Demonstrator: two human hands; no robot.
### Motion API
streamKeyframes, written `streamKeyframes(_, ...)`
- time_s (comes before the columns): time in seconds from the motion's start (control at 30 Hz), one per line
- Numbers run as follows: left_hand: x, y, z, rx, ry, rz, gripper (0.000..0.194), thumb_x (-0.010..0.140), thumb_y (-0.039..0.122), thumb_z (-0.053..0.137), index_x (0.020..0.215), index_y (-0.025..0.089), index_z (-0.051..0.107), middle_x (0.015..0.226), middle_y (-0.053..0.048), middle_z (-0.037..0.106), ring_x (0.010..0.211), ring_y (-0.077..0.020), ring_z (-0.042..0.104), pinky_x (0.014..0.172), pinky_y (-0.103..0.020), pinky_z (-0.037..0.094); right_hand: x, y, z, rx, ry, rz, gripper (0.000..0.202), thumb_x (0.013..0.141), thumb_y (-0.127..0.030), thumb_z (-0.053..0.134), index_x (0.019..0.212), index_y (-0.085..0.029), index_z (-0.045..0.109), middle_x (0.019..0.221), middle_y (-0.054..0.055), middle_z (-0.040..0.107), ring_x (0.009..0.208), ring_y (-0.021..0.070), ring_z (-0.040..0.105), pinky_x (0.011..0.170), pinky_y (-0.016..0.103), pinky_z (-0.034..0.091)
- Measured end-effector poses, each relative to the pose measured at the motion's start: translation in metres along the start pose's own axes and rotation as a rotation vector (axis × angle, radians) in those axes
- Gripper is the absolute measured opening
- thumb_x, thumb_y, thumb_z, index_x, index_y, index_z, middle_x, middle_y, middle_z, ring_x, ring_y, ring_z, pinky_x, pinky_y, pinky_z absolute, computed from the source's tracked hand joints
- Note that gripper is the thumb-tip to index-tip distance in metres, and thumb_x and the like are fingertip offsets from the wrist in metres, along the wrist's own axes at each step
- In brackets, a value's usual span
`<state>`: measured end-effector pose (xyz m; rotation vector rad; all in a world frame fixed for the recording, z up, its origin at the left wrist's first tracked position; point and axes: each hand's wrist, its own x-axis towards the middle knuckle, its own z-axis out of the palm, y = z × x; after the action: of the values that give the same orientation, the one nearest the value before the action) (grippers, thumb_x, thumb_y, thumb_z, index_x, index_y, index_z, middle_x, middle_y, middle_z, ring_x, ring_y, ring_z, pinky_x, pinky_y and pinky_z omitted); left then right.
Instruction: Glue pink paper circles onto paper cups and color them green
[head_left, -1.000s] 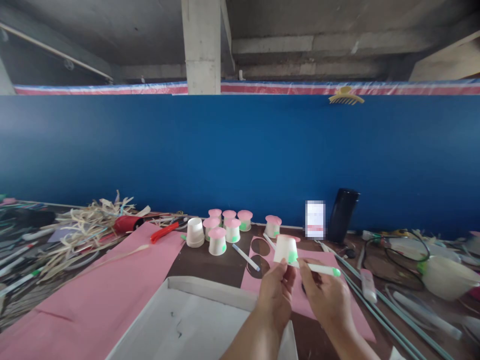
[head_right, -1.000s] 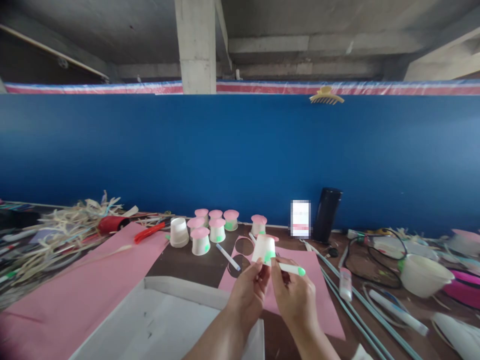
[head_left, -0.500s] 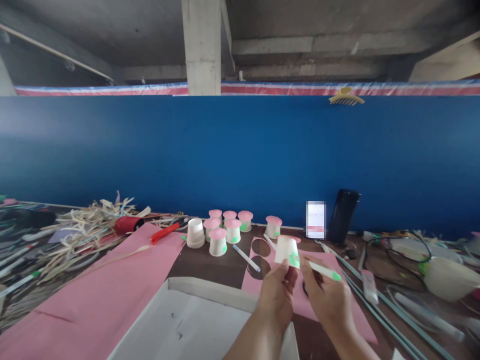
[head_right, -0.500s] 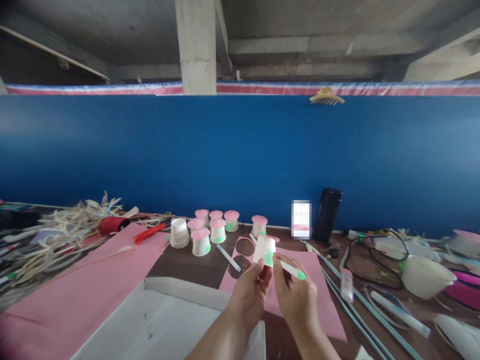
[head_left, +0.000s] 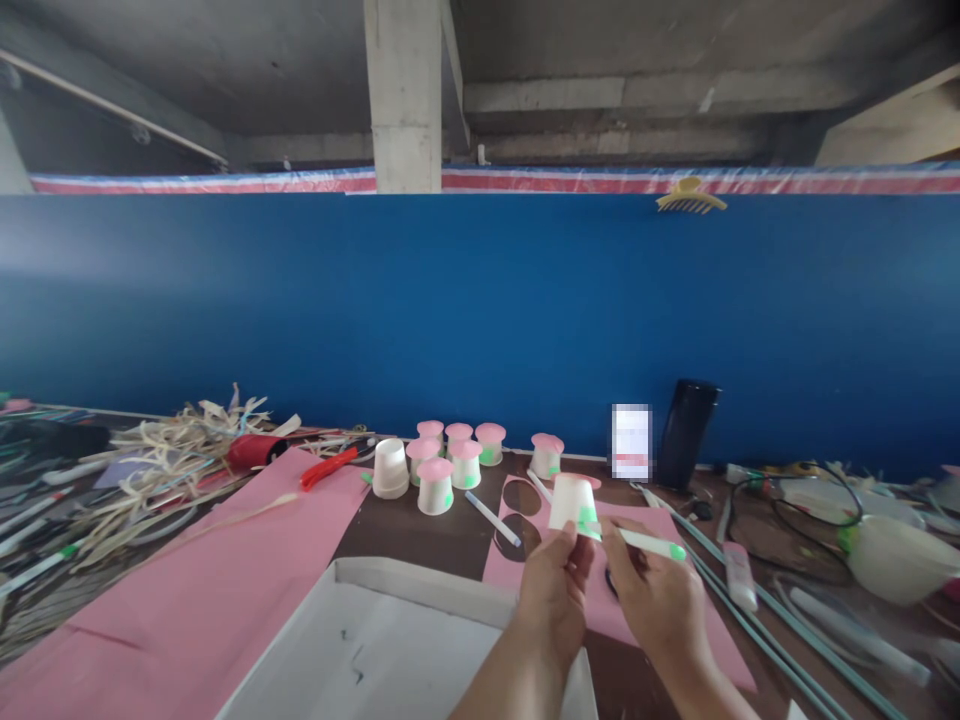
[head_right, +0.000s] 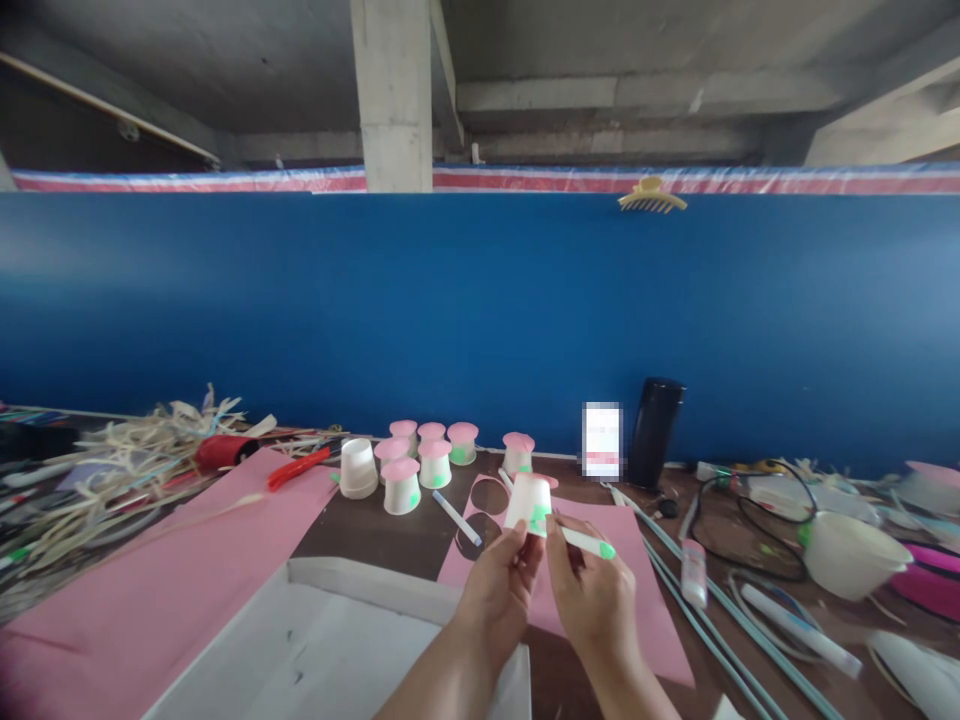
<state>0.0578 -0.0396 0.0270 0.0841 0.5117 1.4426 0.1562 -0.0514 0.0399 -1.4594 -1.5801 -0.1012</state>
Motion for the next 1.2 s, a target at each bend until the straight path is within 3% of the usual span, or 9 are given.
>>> streamKeyframes(0.3, 0.002, 0.0, -0.002, 0.01, -0.04, -0.002, 0.011, 0.076, 0.004, 0.064, 0.067, 0.009, 0.061, 0.07, -0.005, 0.062, 0.065, -0.0097, 0.062, 0.072, -0.021, 0.056, 0.003, -0.001, 0.004, 0.016, 0.075, -0.025, 0.041, 0.087, -0.048, 0.043, 0.091, -0.019, 0.072, 0.089, 0.008, 0.073, 0.081, 0.0204, 0.068, 0.067, 0.025, 0.05)
streamKeyframes(0.57, 0.003, 0.0, -0.002, -0.021, -0.003, 0.007, 0.009, 0.076, 0.004, 0.065, 0.072, 0.011, 0.061, 0.074, -0.006, 0.064, 0.067, -0.0105, 0.064, 0.071, -0.021, 0.057, 0.001, 0.0, 0.0, 0.106, 0.082, 0.021, 0.038, 0.085, -0.048, 0.048, 0.089, -0.018, 0.072, 0.082, 0.007, 0.073, 0.079, 0.0208, 0.069, 0.067, 0.025, 0.051)
streamKeyframes(0.73, 0.005, 0.005, -0.001, -0.044, 0.04, -0.003, 0.006, 0.079, 0.005, 0.062, 0.074, 0.009, 0.062, 0.08, -0.01, 0.065, 0.072, -0.0116, 0.066, 0.072, -0.02, 0.057, -0.001, 0.0, -0.008, 0.235, 0.203, 0.042, 0.036, 0.086, -0.046, 0.05, 0.093, -0.016, 0.069, 0.076, 0.007, 0.072, 0.066, 0.0201, 0.067, 0.059, 0.027, 0.051)
streamKeyframes(0.9, 0.005, 0.015, 0.001, -0.057, 0.032, -0.003, 0.002, 0.079, 0.008, 0.064, 0.079, 0.008, 0.062, 0.079, -0.009, 0.065, 0.067, -0.0107, 0.065, 0.068, -0.02, 0.058, 0.001, 0.001, -0.01, 0.332, 0.323, 0.031, 0.035, 0.084, -0.044, 0.055, 0.098, -0.014, 0.068, 0.084, 0.009, 0.071, 0.067, 0.0193, 0.066, 0.062, 0.029, 0.052)
streamKeyframes(1.07, 0.005, 0.025, -0.002, -0.057, -0.037, 0.017, 0.011, 0.078, 0.013, 0.067, 0.087, 0.008, 0.063, 0.084, -0.009, 0.067, 0.071, -0.0117, 0.066, 0.069, -0.022, 0.058, 0.001, 0.003, -0.005, 0.481, 0.25, 0.227, 0.044, 0.082, -0.05, 0.054, 0.104, -0.014, 0.066, 0.076, 0.007, 0.068, 0.052, 0.0142, 0.058, 0.048, 0.025, 0.049)
streamKeyframes(1.2, 0.006, 0.028, -0.005, -0.026, -0.058, -0.013, 0.012, 0.078, 0.016, 0.068, 0.085, 0.007, 0.063, 0.073, -0.007, 0.066, 0.064, -0.0112, 0.065, 0.061, -0.02, 0.057, 0.004, 0.009, 0.0, 0.607, 0.143, 0.361, 0.049, 0.081, -0.055, 0.053, 0.109, -0.015, 0.062, 0.073, 0.003, 0.065, 0.047, 0.0111, 0.052, 0.044, 0.023, 0.045)
